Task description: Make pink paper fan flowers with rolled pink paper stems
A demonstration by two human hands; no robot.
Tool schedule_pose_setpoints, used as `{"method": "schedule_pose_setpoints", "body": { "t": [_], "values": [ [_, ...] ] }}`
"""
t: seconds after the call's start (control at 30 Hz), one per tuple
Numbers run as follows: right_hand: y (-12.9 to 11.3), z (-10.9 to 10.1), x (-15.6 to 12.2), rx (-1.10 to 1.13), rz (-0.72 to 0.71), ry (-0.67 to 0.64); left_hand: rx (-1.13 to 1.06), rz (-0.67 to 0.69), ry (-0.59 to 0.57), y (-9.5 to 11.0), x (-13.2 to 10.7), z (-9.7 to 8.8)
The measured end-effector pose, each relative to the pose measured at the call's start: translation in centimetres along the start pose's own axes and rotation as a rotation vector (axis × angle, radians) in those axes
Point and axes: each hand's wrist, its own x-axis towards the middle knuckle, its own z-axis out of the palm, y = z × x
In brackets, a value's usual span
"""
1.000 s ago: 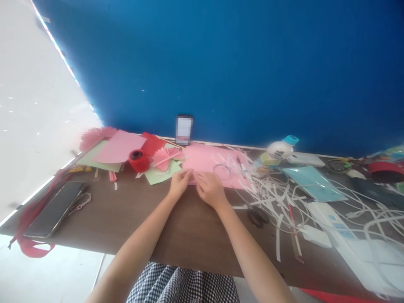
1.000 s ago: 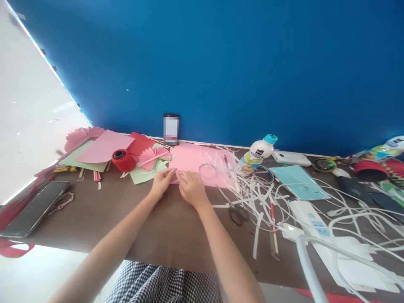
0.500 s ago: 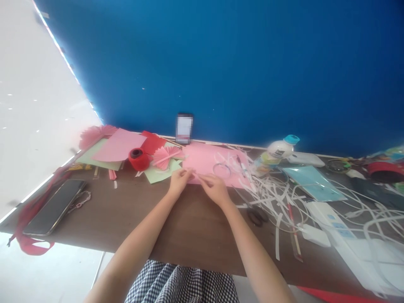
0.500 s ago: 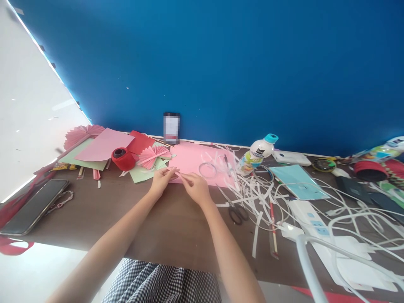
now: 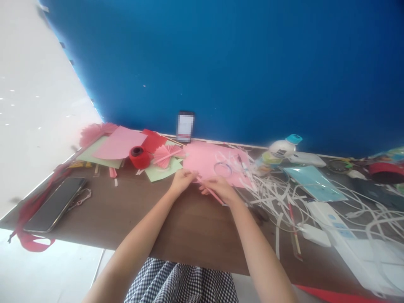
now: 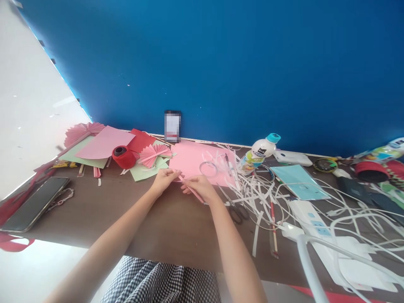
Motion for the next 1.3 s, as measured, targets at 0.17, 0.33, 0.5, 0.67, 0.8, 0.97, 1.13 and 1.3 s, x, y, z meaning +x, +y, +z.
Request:
{"method": "schedule_pose_setpoints", "body": {
  "t": [0.17, 0.33, 0.5, 0.67, 0.8, 0.97, 1.13, 1.3],
  "values": [
    [0.3, -0.1, 0.2, 0.058, 0.033, -0.033, -0.033, -0.029, 0.016, -0.2, 0.2, -0.1],
    [0.8, 0.0, 0.6, 0.110, 0.027, -0.039, -0.152, -0.100, 0.036, 0.6, -0.2, 0.3],
    [1.3, 0.0, 0.8, 0.093, 0.040, -0.017, -0.182, -0.155, 0.010, 1.1, -0.6, 0.8],
    [0.9, 0.3, 0.7, 0.061, 0.036, 0.003, -0.147, -0.153, 0.005, 0.9, -0.4, 0.7],
    [0.3, 0.8, 0.5, 0.016, 0.011, 0.041, -0.172, -0.157, 0.044, 0.9, -0.5, 0.9],
    [0.2, 0.7, 0.4, 0.012, -0.018, 0.065, -0.169, -0.123, -0.006, 0.4, -0.7, 1.0],
    [0.8, -0.1, 0.5, 0.071, 0.052, -0.023, -0.167, -0.101, 0.068, -0.1, -0.1, 0.5],
    [0.6, -0.4, 0.4, 0.003, 0.059, -0.034, -0.234, -0.121, 0.090, 0.2, 0.1, 0.2]
  ]
}}
